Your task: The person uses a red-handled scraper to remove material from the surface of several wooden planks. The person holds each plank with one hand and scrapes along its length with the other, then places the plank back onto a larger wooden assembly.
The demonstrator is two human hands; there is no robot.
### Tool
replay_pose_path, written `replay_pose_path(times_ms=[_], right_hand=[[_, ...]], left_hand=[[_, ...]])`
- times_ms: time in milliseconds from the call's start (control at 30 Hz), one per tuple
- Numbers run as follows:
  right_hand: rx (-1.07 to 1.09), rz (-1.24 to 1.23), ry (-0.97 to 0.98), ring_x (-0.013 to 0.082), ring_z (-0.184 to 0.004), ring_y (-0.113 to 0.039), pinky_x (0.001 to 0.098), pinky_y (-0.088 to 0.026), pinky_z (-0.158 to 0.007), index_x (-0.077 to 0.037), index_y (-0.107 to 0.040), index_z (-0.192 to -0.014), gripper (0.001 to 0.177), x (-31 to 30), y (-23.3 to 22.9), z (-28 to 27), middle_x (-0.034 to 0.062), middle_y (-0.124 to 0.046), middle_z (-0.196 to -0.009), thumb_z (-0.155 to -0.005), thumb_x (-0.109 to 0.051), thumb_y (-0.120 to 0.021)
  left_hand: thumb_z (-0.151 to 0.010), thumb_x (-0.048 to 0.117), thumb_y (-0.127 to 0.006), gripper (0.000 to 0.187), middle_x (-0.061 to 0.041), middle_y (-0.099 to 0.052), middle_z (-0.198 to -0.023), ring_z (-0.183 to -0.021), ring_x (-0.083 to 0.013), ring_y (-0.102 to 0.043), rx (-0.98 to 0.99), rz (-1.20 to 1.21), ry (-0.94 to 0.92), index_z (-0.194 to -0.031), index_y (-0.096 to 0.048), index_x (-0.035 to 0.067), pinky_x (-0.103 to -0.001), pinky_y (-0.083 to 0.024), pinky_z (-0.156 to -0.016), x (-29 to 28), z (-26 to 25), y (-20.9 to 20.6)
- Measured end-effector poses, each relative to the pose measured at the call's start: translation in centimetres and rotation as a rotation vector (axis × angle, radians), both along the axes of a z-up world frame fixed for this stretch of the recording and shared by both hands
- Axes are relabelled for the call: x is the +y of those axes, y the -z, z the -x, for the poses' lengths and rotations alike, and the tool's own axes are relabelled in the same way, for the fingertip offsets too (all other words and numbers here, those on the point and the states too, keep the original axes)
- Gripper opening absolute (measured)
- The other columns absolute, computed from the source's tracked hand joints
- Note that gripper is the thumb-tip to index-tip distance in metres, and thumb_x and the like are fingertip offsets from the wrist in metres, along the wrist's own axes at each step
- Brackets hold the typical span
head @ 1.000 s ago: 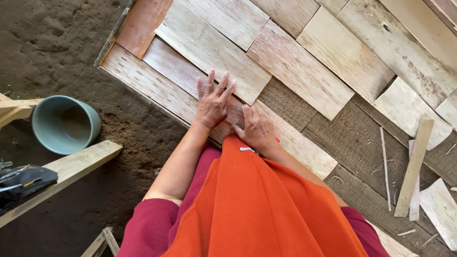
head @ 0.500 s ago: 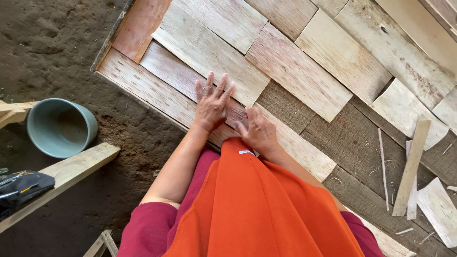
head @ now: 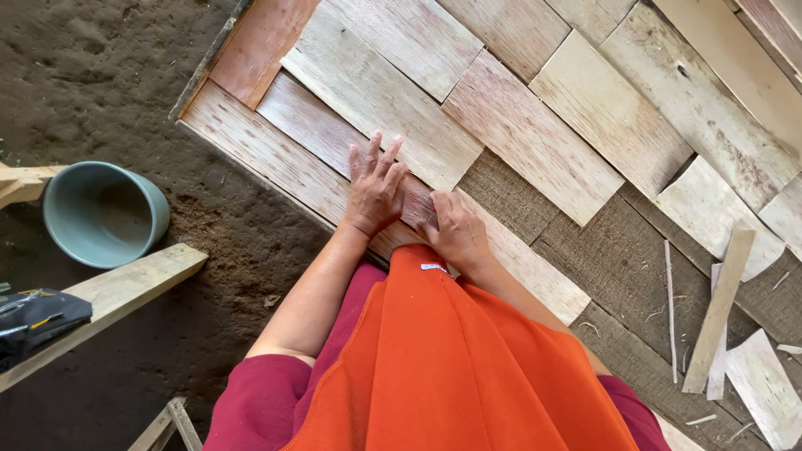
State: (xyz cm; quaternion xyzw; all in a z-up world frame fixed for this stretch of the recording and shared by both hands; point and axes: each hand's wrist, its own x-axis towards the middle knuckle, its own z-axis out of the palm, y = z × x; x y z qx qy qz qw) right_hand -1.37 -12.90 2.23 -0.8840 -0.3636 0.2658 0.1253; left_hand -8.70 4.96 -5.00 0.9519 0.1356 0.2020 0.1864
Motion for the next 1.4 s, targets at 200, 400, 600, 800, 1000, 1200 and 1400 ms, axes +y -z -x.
replay_pose_path(times_ms=[200, 400, 600, 800, 1000, 1200, 1400], right_hand=[[-0.004, -0.005, -0.035, 0.0445, -0.084, -0.072, 0.0623, -0.06, -0.076, -0.013, -0.048, -0.14, 0.059, 0.2, 0.0, -0.1, 0.0095, -0.055, -0.118, -0.092, -0.039, -0.068], [0.016, 0.022, -0.048, 0.045, -0.088, -0.072, 0.0633, -0.06, -0.077, -0.016, -0.048, -0.139, 0.058, 0.5, -0.4, -0.4, 0.0072, -0.055, -0.118, -0.09, -0.039, -0.069], [0.02, 0.027, -0.044, 0.0448, -0.089, -0.072, 0.0626, -0.06, -0.078, -0.016, -0.048, -0.137, 0.058, 0.3, 0.4, -0.5, 0.0074, -0.055, -0.121, -0.089, -0.04, -0.07], [0.121, 0.074, 0.154, 0.0498, -0.091, -0.069, 0.0659, -0.056, -0.083, -0.019, -0.047, -0.125, 0.036, 0.4, 0.1, -1.4, 0.0118, -0.055, -0.113, -0.101, -0.047, -0.046], [0.06, 0.13, 0.31, 0.0536, -0.087, -0.068, 0.0637, -0.055, -0.084, -0.02, -0.042, -0.122, 0.028, -0.1, -0.6, -4.8, 0.0133, -0.055, -0.115, -0.105, -0.041, -0.035], [0.04, 0.224, 0.334, 0.054, -0.085, -0.069, 0.0624, -0.056, -0.079, -0.017, -0.042, -0.12, 0.025, 0.0, 0.3, -7.1, 0.0151, -0.055, -0.111, -0.107, -0.034, -0.03], [0.031, 0.289, 0.285, 0.0505, -0.083, -0.07, 0.0595, -0.058, -0.079, -0.017, -0.04, -0.125, 0.025, 0.5, 0.1, -7.4, 0.0124, -0.053, -0.108, -0.108, -0.032, -0.03]], left_hand=[[-0.095, 0.03, -0.057, 0.012, -0.003, -0.048, -0.155, -0.153, -0.0337, -0.027, -0.04, -0.021, -0.019, -0.099, -0.062, 0.019, -0.06, -0.012, -0.12, 0.0, 0.0, 0.0], [-0.09, 0.032, -0.063, 0.012, -0.003, -0.047, -0.157, -0.153, -0.0347, -0.026, -0.039, -0.019, -0.013, -0.095, -0.063, 0.021, -0.059, -0.013, -0.12, 0.2, 0.2, 0.2], [-0.09, 0.031, -0.062, 0.011, -0.003, -0.046, -0.157, -0.154, -0.0347, -0.024, -0.056, -0.033, -0.03, -0.092, -0.063, 0.02, -0.059, -0.012, -0.121, 0.3, 0.0, -0.6], [-0.09, 0.03, -0.058, 0.028, -0.004, -0.041, -0.161, -0.153, -0.0334, -0.027, -0.058, -0.05, -0.017, -0.116, -0.063, 0.02, -0.051, -0.012, -0.124, 0.8, -2.3, -1.1], [-0.098, 0.034, -0.058, 0.058, -0.007, -0.025, -0.168, -0.154, -0.0429, -0.009, 0.181, 0.062, 0.006, -0.153, -0.046, 0.023, -0.067, -0.01, -0.119, 2.0, -6.6, -2.0], [-0.106, 0.039, -0.044, 0.057, 0.002, -0.011, -0.172, -0.154, -0.0368, 0.009, 0.402, 0.076, -0.014, -0.161, -0.035, 0.026, -0.064, 0.007, -0.119, 3.5, -9.1, -2.7], [-0.108, 0.042, -0.042, 0.056, 0.002, -0.013, -0.171, -0.154, -0.0333, 0.01, 0.466, 0.075, -0.006, -0.161, -0.033, 0.027, -0.061, 0.011, -0.119, 3.8, -9.4, -3.6]])
